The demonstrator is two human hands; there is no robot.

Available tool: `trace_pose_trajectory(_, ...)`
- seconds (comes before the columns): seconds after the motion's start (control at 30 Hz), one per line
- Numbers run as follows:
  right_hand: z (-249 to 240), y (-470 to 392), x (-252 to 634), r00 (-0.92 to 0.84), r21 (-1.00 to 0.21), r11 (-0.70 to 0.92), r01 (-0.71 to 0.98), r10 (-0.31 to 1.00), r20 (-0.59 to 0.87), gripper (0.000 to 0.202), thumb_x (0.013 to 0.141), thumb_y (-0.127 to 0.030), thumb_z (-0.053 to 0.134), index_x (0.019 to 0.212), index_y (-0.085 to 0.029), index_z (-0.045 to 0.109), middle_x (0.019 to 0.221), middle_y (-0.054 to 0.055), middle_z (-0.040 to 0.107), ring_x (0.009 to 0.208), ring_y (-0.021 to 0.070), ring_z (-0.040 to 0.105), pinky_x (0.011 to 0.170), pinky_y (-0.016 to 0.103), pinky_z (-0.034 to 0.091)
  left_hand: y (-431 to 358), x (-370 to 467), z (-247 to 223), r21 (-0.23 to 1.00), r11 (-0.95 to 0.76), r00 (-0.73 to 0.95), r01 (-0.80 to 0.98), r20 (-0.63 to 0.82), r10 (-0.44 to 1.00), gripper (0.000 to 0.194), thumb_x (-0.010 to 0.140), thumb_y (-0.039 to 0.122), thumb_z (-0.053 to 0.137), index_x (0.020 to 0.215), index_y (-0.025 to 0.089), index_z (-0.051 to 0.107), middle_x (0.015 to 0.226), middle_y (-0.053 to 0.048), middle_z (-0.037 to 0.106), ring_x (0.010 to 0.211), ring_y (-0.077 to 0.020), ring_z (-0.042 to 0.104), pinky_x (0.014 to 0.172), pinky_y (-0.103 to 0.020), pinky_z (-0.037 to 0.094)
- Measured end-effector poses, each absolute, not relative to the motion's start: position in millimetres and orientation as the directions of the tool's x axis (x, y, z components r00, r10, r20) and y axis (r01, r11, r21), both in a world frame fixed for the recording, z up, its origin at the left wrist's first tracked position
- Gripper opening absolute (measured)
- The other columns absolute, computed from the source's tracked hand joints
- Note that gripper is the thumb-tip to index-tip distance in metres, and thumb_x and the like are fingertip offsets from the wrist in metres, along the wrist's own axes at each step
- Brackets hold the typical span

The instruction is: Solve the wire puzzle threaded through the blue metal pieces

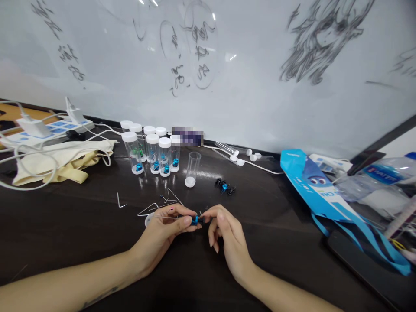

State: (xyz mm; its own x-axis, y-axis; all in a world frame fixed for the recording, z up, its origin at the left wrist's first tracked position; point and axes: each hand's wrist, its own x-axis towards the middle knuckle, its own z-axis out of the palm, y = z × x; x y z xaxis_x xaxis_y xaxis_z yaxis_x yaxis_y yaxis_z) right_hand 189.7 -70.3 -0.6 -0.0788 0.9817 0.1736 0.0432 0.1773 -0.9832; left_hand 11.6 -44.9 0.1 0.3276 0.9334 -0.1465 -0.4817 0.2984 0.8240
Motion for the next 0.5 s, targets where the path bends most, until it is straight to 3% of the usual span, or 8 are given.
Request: trace_pose_trajectory(0.5, -0.5, -69.8, 188.7, -0.07, -0.985, 0.168, 0.037, 0.984, 0.165, 0.042, 0.101, -0.046, 0.04, 0.092, -0.016, 0.068, 0.069, 0.0, 0.052, 0.046, 0.0085, 0.046, 0.037, 0.019, 0.033, -46.2, 10.2, -2.0, 0.829, 0.291, 0.333, -0.477, -0.136, 0.933, 0.011, 0.073, 0.019, 0.082, 0.083, 0.016, 0.077, 0.081, -0.001, 0.071, 0.078, -0.0145, 0.071, 0.077, -0.02, 0.056)
